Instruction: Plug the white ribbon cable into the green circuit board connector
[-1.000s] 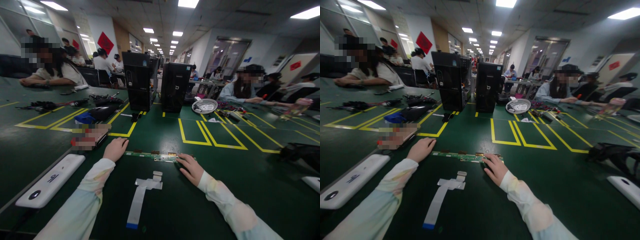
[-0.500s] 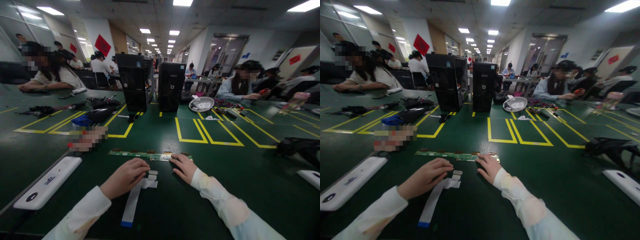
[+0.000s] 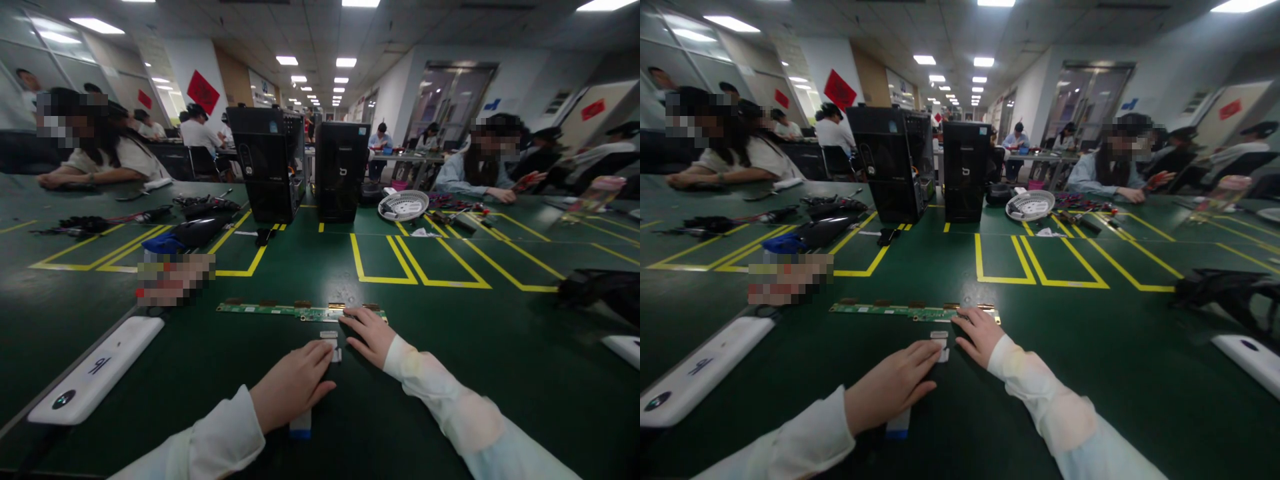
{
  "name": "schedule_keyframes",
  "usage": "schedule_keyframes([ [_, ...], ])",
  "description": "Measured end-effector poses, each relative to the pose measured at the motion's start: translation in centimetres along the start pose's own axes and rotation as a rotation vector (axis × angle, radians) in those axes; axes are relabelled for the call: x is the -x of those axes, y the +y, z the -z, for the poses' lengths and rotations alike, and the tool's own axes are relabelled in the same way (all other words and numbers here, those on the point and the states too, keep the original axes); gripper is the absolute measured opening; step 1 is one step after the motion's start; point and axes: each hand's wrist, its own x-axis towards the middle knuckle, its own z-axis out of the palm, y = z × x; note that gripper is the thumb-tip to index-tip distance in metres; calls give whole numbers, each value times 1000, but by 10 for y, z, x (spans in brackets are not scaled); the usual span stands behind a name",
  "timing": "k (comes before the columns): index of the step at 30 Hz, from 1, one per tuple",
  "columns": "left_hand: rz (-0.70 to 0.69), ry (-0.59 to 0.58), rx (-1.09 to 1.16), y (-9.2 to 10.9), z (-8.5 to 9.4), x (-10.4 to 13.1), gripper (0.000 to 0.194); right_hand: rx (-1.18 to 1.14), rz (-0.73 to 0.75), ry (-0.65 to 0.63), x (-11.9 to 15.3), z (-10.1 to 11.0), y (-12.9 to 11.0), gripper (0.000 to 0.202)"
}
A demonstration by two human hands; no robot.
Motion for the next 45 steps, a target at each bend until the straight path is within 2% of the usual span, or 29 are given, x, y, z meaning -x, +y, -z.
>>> schedule_keyframes([
  [5,12,102,29,-3,-12,-23,43,21,-6,-8,0,3,-2,41],
  [10,21,166,88,-7,-15,-23,40,5,-17,-7,0,4,-3,40],
  [18,91,105,75,-3,-13,-19,45,-21,-41,-15,1,4,-3,41],
  [34,89,111,-78,-4,-12,-19,43,-24,-35,-22,0,6,-5,41],
  [45,124,71,-33,1,-8,-20,50,-29,-34,-10,1,4,-4,41],
])
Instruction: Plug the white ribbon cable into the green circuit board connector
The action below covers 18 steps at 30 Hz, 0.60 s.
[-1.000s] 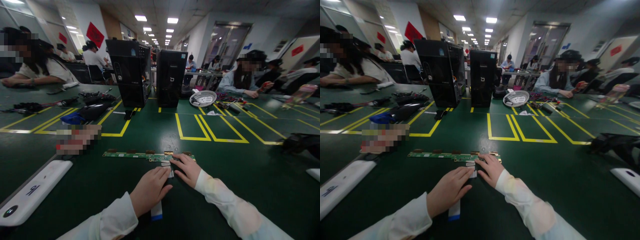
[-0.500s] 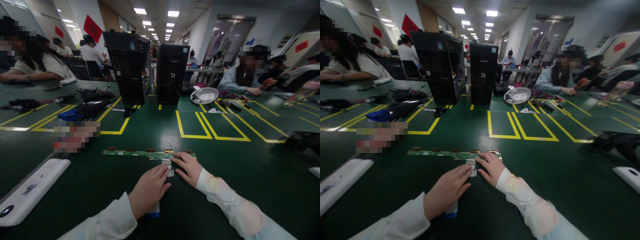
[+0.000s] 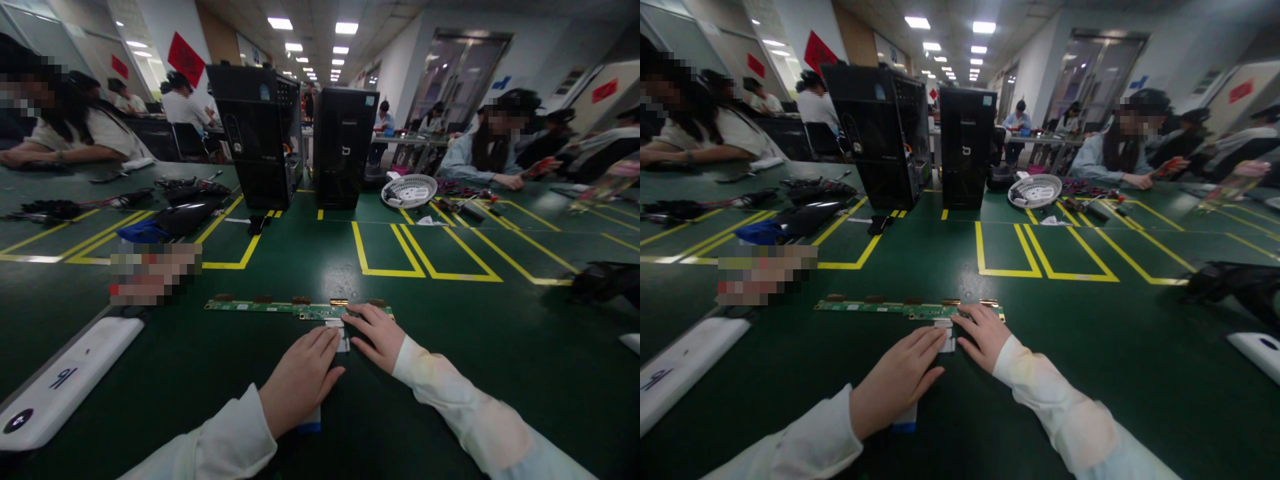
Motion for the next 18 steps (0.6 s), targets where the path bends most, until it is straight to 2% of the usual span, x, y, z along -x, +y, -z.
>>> schedule_keyframes([
  [8,44,-90,12,11,1,5,55,2,3,16,0,-1,0,40],
  [13,116,-68,-21,13,-3,11,54,15,9,12,-1,0,-1,41],
  [18,101,-62,-48,12,-5,14,53,18,6,-8,-1,1,-1,41],
])
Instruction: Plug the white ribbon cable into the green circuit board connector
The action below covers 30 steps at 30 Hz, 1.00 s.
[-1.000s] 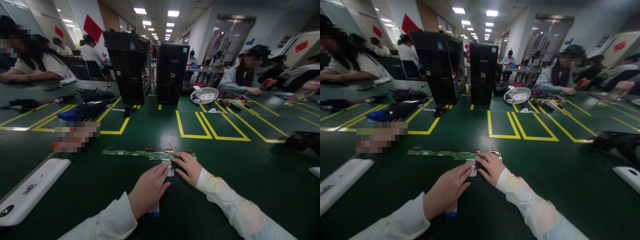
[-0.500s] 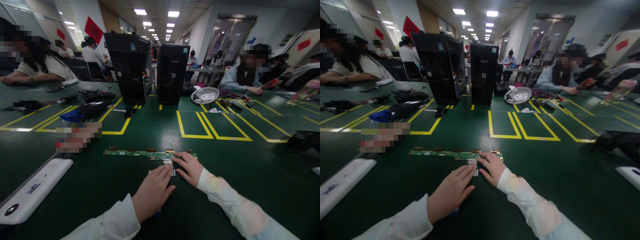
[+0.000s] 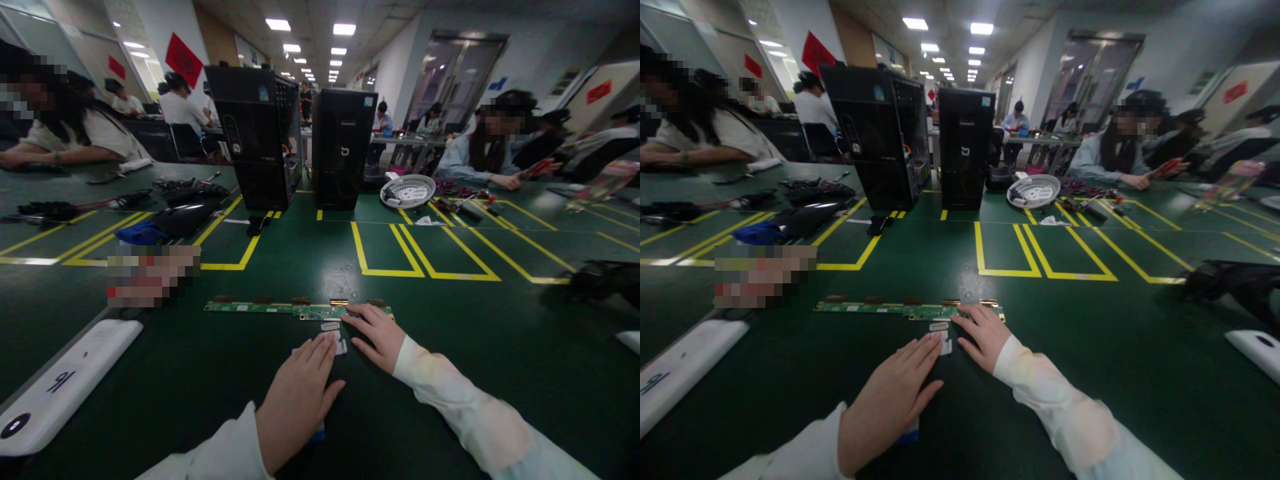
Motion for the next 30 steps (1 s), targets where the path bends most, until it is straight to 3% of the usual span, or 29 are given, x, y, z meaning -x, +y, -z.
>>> schedule_keyframes([
  [9,-169,-31,16,-28,8,-4,53,0,-5,-17,0,3,-1,41],
  [18,-127,28,-52,-21,-7,-1,50,-10,-7,-26,-1,4,-2,41],
  [30,-131,69,-79,-17,-8,-6,47,-14,0,-1,0,0,0,41],
])
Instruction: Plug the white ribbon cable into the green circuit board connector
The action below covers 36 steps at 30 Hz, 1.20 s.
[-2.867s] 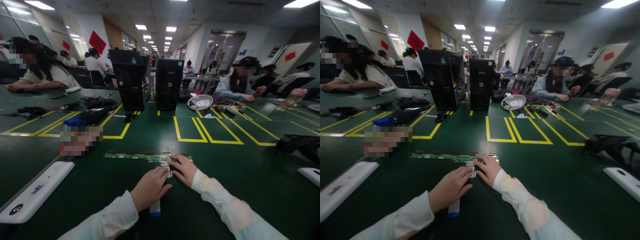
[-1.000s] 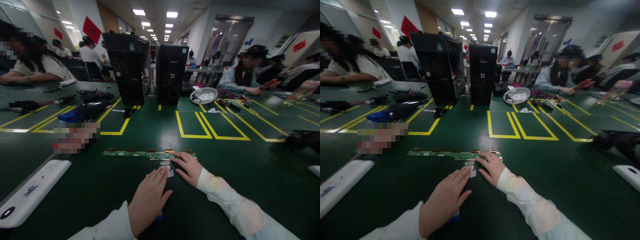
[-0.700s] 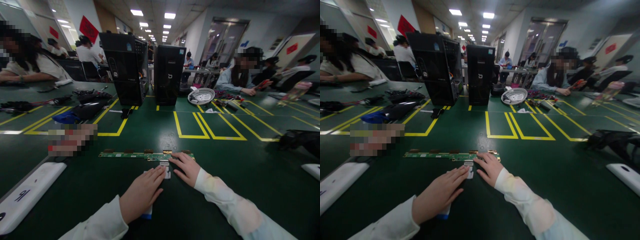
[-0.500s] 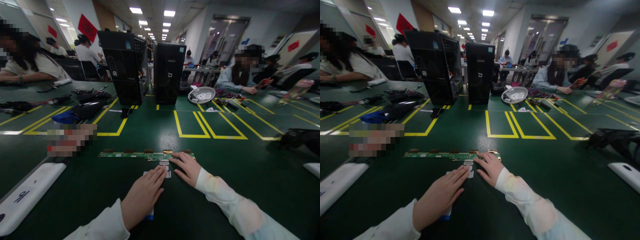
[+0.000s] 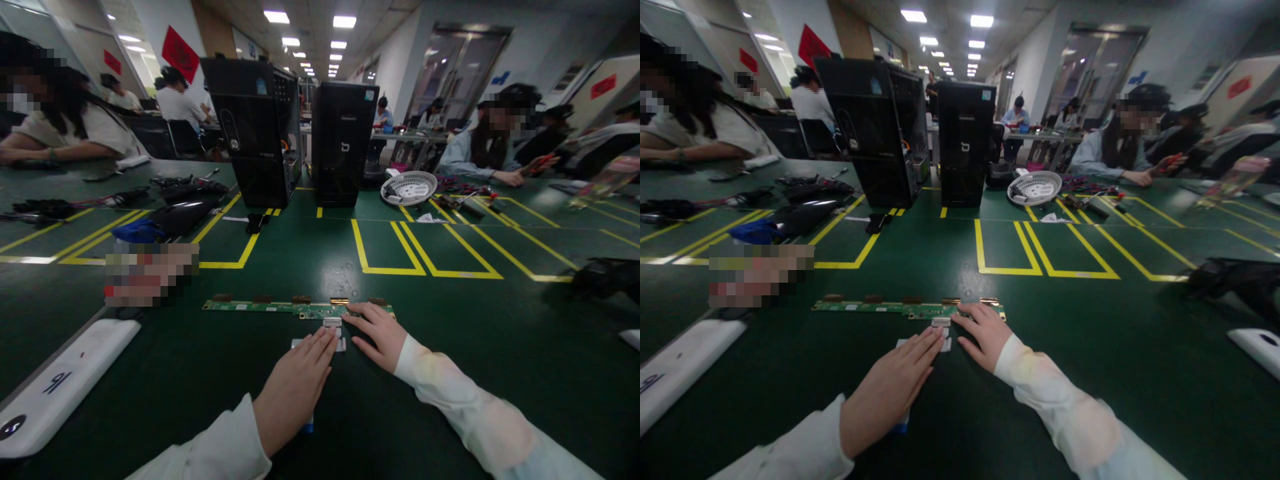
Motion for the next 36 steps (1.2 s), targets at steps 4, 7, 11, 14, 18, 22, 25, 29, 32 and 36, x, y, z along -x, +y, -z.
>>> schedule_keyframes([
  [4,-2,-19,11,0,2,-3,47,1,7,17,0,-2,1,40],
  [7,-6,0,52,-1,1,-4,47,2,9,22,1,-3,1,40],
  [11,4,6,95,-3,0,-5,47,-8,14,16,3,-3,2,41],
  [14,-11,-28,130,-7,3,-6,47,-14,18,10,3,-3,3,42],
  [18,-11,-74,174,-12,10,-9,48,-25,24,9,3,-2,4,43],
  [22,-11,-99,193,-12,16,-11,49,-36,24,3,3,-1,4,44],
  [25,-7,-115,192,-12,16,-11,48,-35,21,7,3,-1,4,44],
  [29,4,-88,187,-14,13,-10,50,-21,26,8,2,-1,4,42],
  [32,-11,-41,197,-17,10,-9,48,-11,26,9,2,-1,5,43],
  [36,-27,-40,226,-19,10,-10,48,-6,25,-2,2,-1,6,44],
])
